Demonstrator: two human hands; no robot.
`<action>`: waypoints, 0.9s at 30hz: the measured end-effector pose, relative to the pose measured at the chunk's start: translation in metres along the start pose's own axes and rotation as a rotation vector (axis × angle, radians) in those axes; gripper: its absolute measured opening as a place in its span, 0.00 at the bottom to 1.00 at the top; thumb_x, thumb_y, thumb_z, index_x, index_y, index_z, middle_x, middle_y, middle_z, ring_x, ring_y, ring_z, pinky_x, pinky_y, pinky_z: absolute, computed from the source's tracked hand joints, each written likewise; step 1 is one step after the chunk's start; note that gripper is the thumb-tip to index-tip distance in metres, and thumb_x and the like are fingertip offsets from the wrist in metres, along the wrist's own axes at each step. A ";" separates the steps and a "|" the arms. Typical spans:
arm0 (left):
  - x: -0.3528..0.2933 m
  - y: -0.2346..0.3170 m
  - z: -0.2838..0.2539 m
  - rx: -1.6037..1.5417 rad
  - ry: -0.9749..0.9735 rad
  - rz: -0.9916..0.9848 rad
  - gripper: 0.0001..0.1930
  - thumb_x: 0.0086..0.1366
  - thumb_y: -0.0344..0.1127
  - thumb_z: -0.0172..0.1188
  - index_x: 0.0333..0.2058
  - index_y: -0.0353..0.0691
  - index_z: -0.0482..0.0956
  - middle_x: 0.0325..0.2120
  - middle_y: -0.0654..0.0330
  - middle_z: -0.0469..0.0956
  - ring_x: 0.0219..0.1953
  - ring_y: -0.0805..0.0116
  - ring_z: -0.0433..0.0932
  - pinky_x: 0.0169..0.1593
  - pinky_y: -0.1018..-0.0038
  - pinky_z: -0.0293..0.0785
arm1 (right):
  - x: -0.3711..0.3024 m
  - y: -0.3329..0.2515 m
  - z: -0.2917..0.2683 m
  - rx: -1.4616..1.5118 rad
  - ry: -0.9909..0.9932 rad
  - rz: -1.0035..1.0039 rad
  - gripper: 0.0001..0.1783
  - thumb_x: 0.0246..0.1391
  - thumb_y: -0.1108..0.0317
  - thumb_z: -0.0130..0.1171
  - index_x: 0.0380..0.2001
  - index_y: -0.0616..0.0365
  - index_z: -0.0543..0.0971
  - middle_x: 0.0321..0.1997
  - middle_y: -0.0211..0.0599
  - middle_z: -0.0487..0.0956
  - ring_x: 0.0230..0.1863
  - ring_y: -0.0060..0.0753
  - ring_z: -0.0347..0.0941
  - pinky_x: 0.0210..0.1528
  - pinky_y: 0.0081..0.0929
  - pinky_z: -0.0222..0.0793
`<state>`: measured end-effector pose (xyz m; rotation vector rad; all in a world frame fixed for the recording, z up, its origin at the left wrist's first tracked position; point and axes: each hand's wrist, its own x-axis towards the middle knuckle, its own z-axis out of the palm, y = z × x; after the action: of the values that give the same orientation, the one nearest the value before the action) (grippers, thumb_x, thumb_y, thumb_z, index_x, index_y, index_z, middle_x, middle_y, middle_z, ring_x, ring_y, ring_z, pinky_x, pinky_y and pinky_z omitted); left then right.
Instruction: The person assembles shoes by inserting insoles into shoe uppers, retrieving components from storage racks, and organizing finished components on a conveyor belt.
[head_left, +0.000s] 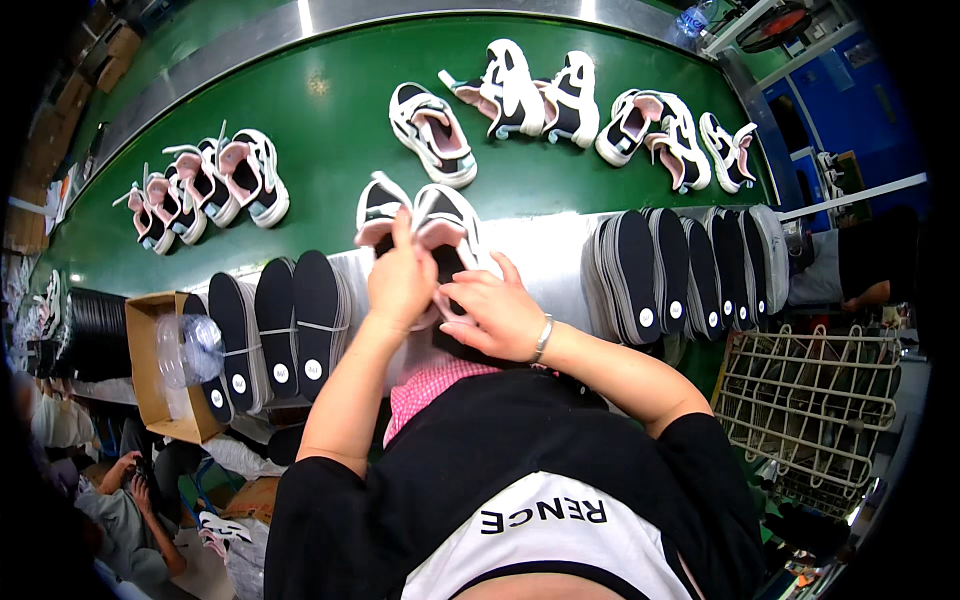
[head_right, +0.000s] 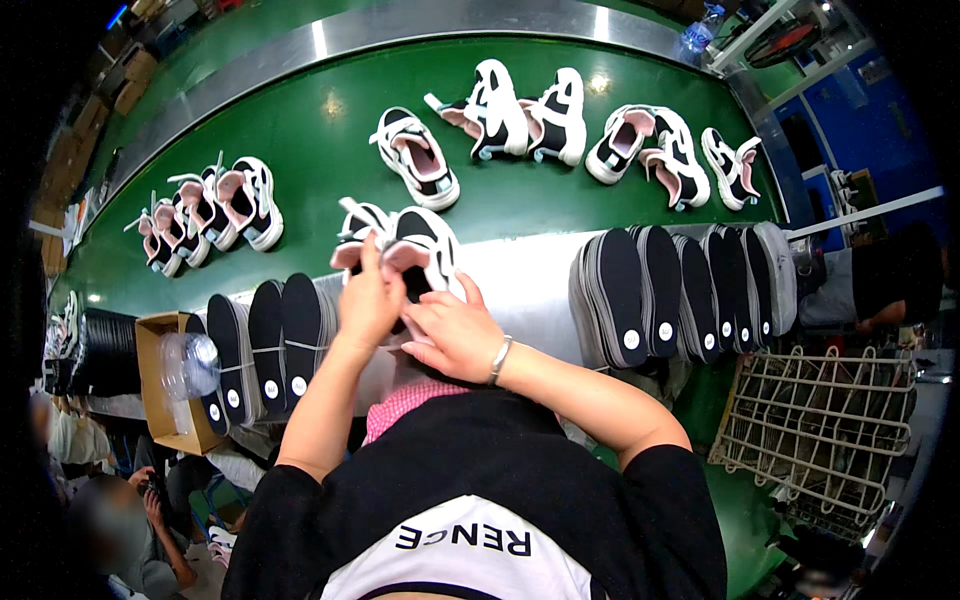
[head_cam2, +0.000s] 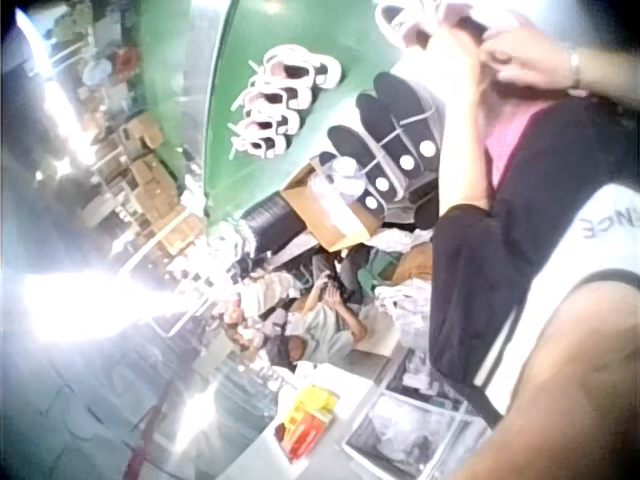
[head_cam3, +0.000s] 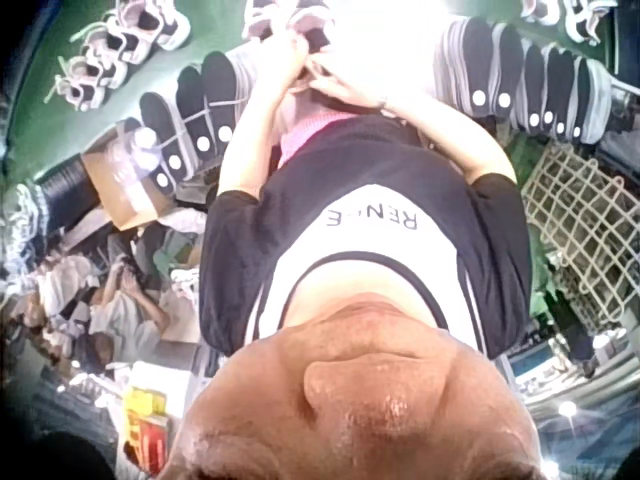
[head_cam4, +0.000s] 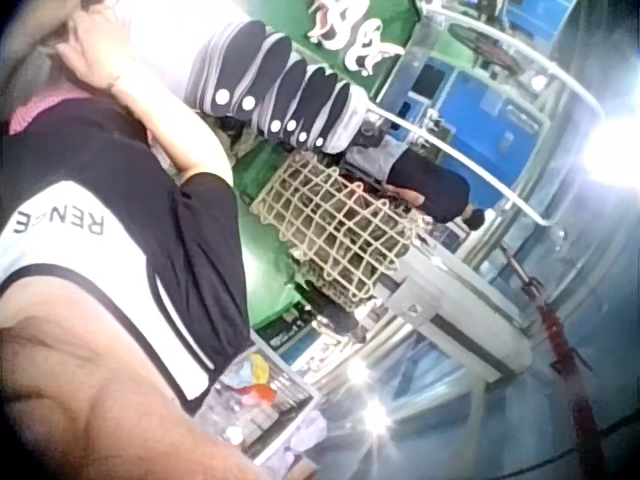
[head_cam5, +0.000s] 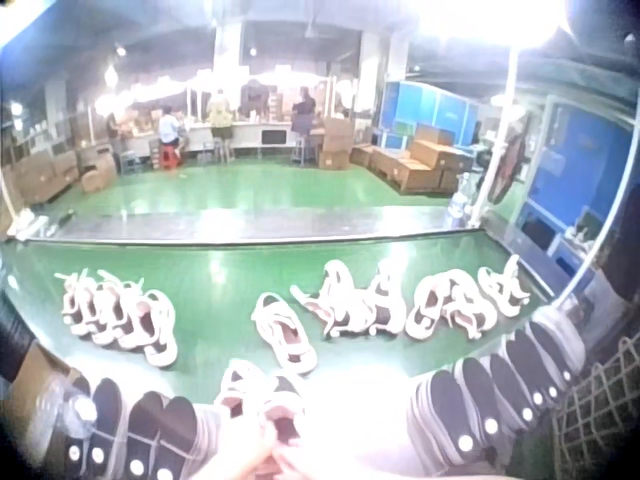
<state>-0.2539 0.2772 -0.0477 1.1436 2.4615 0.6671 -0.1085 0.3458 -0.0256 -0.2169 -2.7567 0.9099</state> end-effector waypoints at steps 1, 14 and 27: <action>0.009 -0.004 -0.009 0.007 0.060 0.005 0.30 0.51 0.34 0.48 0.53 0.36 0.49 0.15 0.48 0.72 0.19 0.50 0.73 0.23 0.60 0.68 | 0.004 0.003 -0.010 0.016 0.083 -0.060 0.19 0.43 0.58 0.51 0.37 0.57 0.69 0.37 0.41 0.72 0.46 0.35 0.63 0.54 0.43 0.44; 0.137 -0.037 -0.021 -0.184 0.238 0.197 0.17 0.54 0.29 0.51 0.44 0.32 0.65 0.37 0.50 0.70 0.38 0.60 0.71 0.40 0.73 0.67 | 0.082 0.179 -0.013 -0.350 -0.030 0.520 0.13 0.39 0.69 0.46 0.33 0.55 0.71 0.41 0.44 0.68 0.44 0.43 0.64 0.41 0.40 0.63; 0.134 -0.001 0.059 -0.016 -0.049 0.365 0.23 0.46 0.32 0.58 0.42 0.38 0.62 0.43 0.52 0.63 0.41 0.51 0.66 0.42 0.64 0.64 | 0.152 0.237 0.018 -0.982 -0.122 0.410 0.14 0.42 0.62 0.46 0.31 0.54 0.77 0.51 0.49 0.60 0.53 0.46 0.52 0.41 0.45 0.56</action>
<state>-0.3076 0.3970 -0.1121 1.6021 2.2206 0.7446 -0.2430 0.5562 -0.1559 -0.9197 -3.0741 -0.4750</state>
